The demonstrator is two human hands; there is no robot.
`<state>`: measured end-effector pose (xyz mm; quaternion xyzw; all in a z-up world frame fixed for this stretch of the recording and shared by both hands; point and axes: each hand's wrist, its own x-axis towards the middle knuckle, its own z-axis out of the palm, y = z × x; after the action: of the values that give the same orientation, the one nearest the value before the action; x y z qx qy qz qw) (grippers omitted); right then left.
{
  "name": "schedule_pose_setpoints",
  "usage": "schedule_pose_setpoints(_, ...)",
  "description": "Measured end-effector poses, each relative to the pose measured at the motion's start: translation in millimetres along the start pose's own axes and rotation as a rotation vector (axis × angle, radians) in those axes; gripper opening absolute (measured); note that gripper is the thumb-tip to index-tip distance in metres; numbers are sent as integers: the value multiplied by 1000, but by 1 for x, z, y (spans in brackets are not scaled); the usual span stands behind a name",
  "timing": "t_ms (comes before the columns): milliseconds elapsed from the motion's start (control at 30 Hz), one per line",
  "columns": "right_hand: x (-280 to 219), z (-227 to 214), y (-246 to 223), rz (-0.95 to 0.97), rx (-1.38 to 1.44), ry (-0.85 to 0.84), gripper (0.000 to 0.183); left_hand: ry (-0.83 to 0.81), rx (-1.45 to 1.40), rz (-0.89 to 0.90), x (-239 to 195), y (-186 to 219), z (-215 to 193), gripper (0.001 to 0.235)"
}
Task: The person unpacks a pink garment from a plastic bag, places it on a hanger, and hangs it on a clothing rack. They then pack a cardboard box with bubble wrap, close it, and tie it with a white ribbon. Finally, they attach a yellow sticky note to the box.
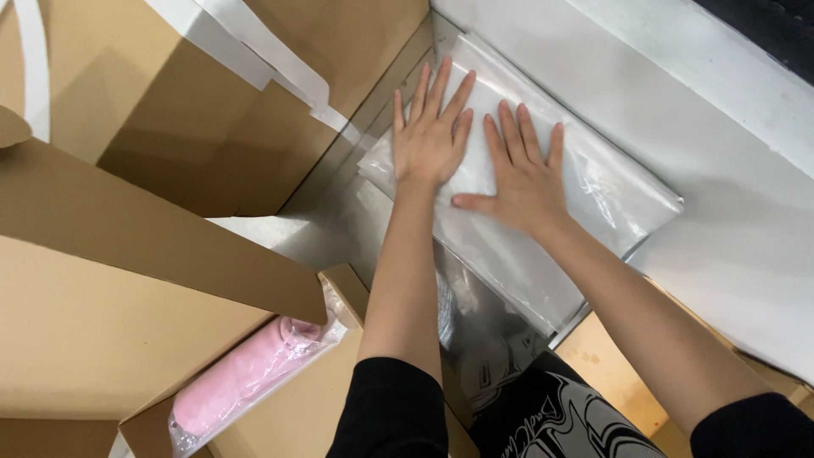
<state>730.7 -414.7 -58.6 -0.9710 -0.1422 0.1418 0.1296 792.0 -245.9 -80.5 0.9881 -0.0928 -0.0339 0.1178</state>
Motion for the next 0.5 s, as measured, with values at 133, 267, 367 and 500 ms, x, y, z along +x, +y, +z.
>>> schedule_pose_setpoints(133,-26,2,7,-5,-36,-25,139,-68,32,-3,-2,5,-13,57)
schedule_pose_setpoints(267,-57,-2,11,-7,5,-157,139,-104,36,-28,-4,8,-18,56)
schedule_pose_setpoints(367,-79,10,22,-33,-23,-114,140,-92,36,-26,-5,9,-19,56)
schedule_pose_setpoints(500,-102,14,32,-19,-57,-137,142,-123,59,-25,-4,10,-21,57)
